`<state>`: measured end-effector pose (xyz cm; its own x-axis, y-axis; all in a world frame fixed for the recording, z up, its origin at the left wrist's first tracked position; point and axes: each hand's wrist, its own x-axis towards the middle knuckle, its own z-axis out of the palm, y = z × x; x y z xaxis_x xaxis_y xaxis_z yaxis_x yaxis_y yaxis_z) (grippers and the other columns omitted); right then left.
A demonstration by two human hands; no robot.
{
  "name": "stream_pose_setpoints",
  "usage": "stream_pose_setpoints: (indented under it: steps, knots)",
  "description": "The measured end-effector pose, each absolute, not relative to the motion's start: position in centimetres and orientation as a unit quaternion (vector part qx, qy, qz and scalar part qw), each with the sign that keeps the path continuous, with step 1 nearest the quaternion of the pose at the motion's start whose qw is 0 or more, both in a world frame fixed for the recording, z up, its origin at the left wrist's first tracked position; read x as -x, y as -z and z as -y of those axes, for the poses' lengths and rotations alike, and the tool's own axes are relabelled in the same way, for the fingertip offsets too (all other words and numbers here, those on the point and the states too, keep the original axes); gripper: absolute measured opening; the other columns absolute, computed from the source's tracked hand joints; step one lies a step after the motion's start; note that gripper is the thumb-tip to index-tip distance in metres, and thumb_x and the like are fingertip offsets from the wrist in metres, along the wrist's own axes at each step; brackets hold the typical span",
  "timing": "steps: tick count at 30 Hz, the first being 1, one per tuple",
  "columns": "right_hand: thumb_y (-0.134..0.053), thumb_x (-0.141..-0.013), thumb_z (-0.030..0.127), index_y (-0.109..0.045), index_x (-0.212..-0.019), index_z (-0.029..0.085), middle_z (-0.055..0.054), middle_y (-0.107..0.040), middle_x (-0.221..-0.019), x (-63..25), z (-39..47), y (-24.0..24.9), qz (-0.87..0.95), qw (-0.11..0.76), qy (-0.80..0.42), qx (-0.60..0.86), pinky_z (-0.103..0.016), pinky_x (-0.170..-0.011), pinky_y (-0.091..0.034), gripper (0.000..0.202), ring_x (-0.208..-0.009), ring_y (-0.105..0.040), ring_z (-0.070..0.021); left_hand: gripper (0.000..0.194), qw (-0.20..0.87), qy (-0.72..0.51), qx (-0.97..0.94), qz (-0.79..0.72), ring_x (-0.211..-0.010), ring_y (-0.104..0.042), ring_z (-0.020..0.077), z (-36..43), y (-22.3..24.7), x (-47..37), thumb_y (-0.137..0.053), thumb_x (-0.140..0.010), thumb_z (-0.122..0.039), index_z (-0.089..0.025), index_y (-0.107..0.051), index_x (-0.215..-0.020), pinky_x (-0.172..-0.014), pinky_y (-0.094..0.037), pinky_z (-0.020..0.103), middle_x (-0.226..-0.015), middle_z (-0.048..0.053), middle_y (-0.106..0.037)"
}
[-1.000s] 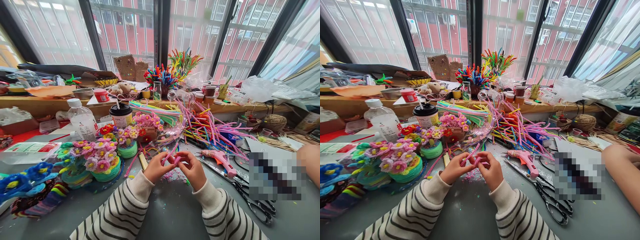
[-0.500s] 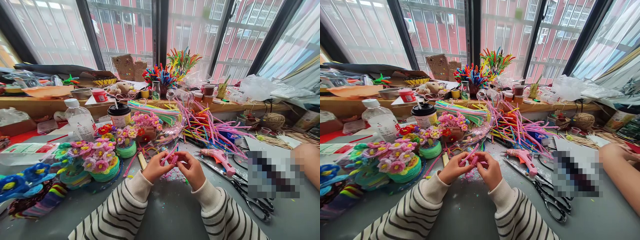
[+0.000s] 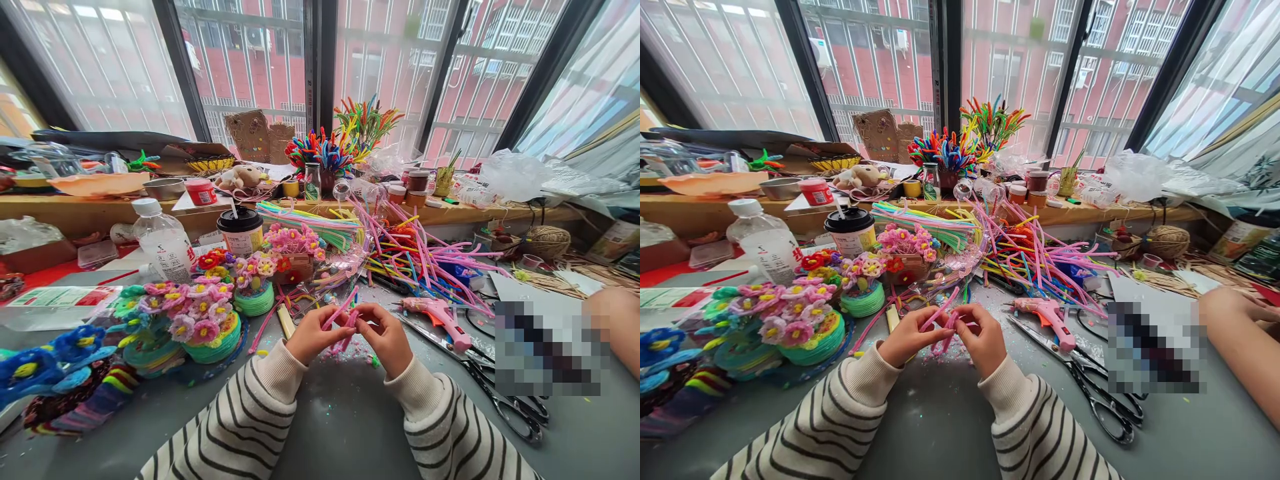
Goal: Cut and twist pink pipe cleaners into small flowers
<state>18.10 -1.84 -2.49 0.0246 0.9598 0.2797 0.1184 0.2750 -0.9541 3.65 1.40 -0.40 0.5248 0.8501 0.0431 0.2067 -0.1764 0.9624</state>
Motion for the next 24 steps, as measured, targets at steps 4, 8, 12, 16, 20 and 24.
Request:
stream_pose_setpoints:
  steps: [4, 8, 12, 16, 20, 24]
  knots:
    - [-0.053, -0.069, 0.025, -0.051, -0.079, 0.016, -0.002, -0.056, -0.074, -18.11, 1.73, 2.42, 0.565, 0.562, -0.410, 0.444, -0.028, -0.064, -0.049, 0.014, -0.068, -0.057, -0.0133, 0.027, 0.555, -0.302, -0.688, -0.357, -0.045, -0.041, 0.0062, -1.32, 0.16, -3.68, -0.057, -0.062, -0.038, -0.012, -0.054, -0.070, -0.045, -0.033, 0.019, -0.051, -0.004, -0.048]
    - [-0.054, -0.069, 0.025, -0.052, -0.080, 0.016, -0.003, -0.056, -0.074, -18.07, 1.75, 2.20, 0.569, 0.555, -0.415, 0.444, -0.028, -0.063, -0.049, 0.015, -0.069, -0.057, -0.0142, 0.026, 0.560, -0.299, -0.684, -0.360, -0.042, -0.037, 0.0047, -1.19, 0.10, -3.66, -0.057, -0.062, -0.038, -0.012, -0.052, -0.067, -0.043, -0.030, 0.018, -0.048, -0.005, -0.046]
    - [-0.052, -0.069, 0.025, -0.052, -0.081, 0.016, -0.003, -0.057, -0.074, -18.09, 1.78, 2.19, 0.582, 0.534, -0.403, 0.463, -0.028, -0.061, -0.049, 0.015, -0.069, -0.057, -0.0148, 0.026, 0.543, -0.298, -0.696, -0.363, -0.045, -0.042, 0.0060, -1.27, 0.40, -3.64, -0.057, -0.062, -0.037, -0.012, -0.052, -0.068, -0.045, -0.034, 0.019, -0.053, -0.003, -0.049]
    - [-0.051, -0.070, 0.026, -0.052, -0.082, 0.015, -0.005, -0.058, -0.075, -18.17, 1.75, 2.40, 0.599, 0.516, -0.382, 0.478, -0.028, -0.061, -0.048, 0.016, -0.070, -0.058, -0.0155, 0.026, 0.519, -0.291, -0.717, -0.363, -0.049, -0.045, 0.0079, -1.49, 0.85, -3.51, -0.057, -0.062, -0.036, -0.012, -0.054, -0.069, -0.048, -0.036, 0.020, -0.055, -0.002, -0.052]
    - [-0.051, -0.070, 0.028, -0.053, -0.082, 0.015, -0.005, -0.059, -0.077, -18.28, 1.68, 2.65, 0.597, 0.525, -0.378, 0.475, -0.029, -0.061, -0.049, 0.017, -0.071, -0.058, -0.0158, 0.025, 0.527, -0.304, -0.704, -0.367, -0.047, -0.043, 0.0065, -1.50, 0.83, -3.43, -0.057, -0.062, -0.036, -0.012, -0.056, -0.068, -0.046, -0.034, 0.018, -0.053, -0.003, -0.052]
    - [-0.054, -0.068, 0.031, -0.052, -0.079, 0.016, -0.003, -0.059, -0.072, -18.35, 1.61, 2.74, 0.563, 0.548, -0.416, 0.457, -0.029, -0.059, -0.050, 0.018, -0.065, -0.058, -0.0149, 0.024, 0.561, -0.311, -0.674, -0.366, -0.048, -0.045, 0.0075, -1.40, 0.59, -3.58, -0.062, -0.059, -0.034, -0.012, -0.059, -0.069, -0.047, -0.035, 0.019, -0.054, -0.002, -0.056]
